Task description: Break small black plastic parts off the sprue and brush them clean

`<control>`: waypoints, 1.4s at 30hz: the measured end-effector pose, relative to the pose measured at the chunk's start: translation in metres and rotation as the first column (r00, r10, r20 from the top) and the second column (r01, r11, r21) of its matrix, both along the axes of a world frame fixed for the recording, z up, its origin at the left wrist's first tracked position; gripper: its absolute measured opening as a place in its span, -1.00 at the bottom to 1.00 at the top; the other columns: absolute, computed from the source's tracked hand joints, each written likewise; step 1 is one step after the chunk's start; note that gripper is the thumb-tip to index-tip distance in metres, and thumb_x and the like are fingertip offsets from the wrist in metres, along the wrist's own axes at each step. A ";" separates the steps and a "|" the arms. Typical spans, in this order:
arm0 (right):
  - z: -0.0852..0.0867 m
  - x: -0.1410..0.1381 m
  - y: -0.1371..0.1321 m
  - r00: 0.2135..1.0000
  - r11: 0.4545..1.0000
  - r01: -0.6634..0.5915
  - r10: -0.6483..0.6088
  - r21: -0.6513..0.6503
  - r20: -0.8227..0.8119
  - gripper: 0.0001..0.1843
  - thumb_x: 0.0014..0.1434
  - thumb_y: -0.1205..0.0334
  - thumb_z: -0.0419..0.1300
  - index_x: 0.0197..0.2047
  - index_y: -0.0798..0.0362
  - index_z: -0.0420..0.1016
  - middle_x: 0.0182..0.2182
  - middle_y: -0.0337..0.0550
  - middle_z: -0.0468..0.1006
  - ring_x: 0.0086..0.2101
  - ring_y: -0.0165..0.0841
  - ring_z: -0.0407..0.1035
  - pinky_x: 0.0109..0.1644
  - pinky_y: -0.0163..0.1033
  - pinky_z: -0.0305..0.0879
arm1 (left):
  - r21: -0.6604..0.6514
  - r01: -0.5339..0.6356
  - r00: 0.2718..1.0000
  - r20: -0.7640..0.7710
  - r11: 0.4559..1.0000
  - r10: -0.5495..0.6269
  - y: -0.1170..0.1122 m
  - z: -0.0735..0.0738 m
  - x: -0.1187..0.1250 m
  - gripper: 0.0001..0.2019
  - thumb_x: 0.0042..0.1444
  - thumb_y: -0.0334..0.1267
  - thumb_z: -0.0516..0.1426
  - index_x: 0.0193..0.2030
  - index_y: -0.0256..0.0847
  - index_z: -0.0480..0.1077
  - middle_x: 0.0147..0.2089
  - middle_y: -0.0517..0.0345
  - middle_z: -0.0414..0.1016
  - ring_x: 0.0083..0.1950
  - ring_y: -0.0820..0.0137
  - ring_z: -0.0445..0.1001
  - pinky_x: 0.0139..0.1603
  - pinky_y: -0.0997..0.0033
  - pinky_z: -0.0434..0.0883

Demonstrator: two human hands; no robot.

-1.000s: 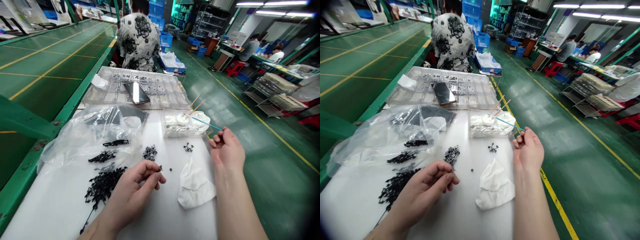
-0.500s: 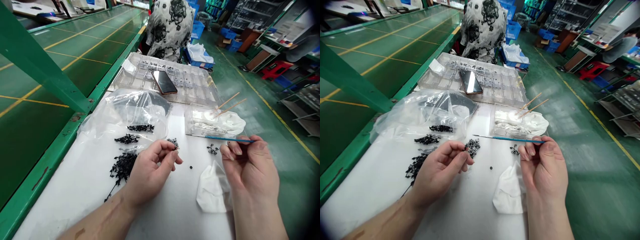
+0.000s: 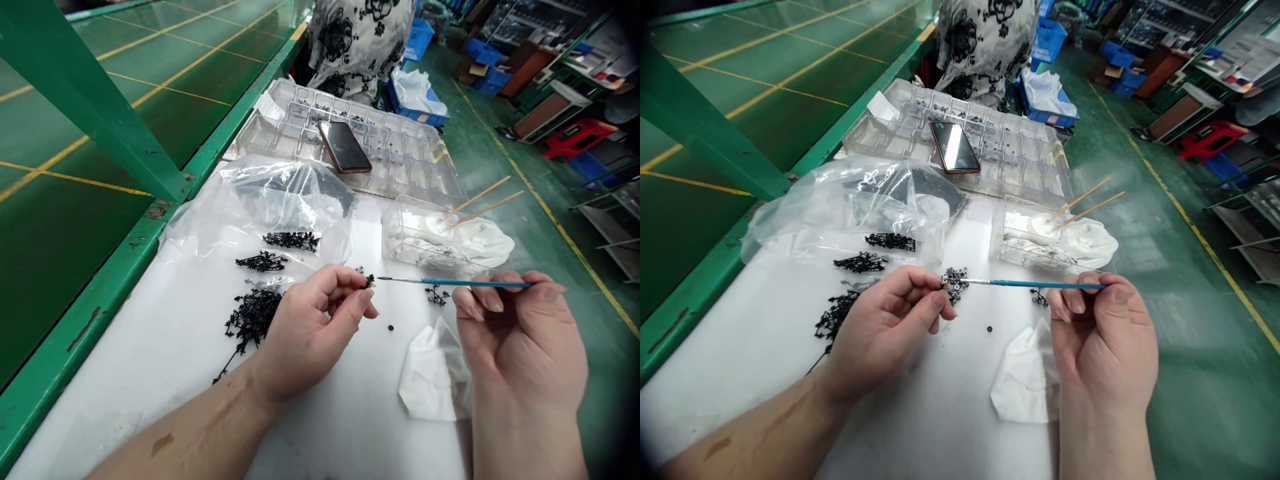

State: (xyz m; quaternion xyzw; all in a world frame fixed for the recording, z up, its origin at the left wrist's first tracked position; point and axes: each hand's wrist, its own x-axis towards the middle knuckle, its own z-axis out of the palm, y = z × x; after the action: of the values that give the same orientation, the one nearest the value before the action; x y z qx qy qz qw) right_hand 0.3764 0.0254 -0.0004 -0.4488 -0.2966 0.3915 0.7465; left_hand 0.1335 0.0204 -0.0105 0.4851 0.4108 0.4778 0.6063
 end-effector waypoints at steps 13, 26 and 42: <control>0.000 -0.002 0.000 0.996 1.000 -0.010 0.008 0.026 0.088 -0.85 0.16 0.17 0.51 -0.26 -0.05 0.65 -0.32 -0.22 0.35 -0.42 -0.42 0.14 -0.47 -0.25 0.17 | -0.012 -0.002 1.000 -0.021 1.000 0.001 -0.001 0.004 0.000 -0.92 0.41 -0.20 0.24 -0.07 -0.13 0.52 -0.30 0.19 0.71 -0.38 0.45 0.54 -0.36 0.42 0.41; 0.001 0.000 -0.001 0.993 1.000 0.000 -0.003 0.028 0.118 -0.86 0.16 0.18 0.50 -0.25 -0.05 0.65 -0.34 -0.23 0.37 -0.41 -0.42 0.17 -0.45 -0.25 0.20 | -0.026 0.006 1.000 -0.018 1.000 -0.007 -0.003 0.002 -0.001 -0.91 0.42 -0.16 0.25 -0.07 -0.10 0.53 -0.28 0.22 0.73 -0.37 0.46 0.53 -0.36 0.43 0.41; -0.011 0.053 0.019 0.907 0.914 0.404 -0.404 0.020 0.124 -0.73 0.06 0.16 0.54 -0.24 0.02 0.60 -0.38 -0.27 0.48 -0.47 -0.47 0.26 -0.53 -0.34 0.25 | -0.013 0.004 0.988 -0.152 1.000 -0.006 0.000 0.004 -0.005 -0.87 0.43 -0.11 0.22 -0.09 -0.08 0.51 -0.28 0.18 0.72 -0.42 0.45 0.46 -0.41 0.47 0.38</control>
State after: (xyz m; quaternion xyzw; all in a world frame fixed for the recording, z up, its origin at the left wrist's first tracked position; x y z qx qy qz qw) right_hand 0.4293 0.0440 -0.0115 -0.5263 -0.2423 0.2006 0.7900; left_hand 0.1290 0.0199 -0.0067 0.5175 0.4577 0.4353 0.5772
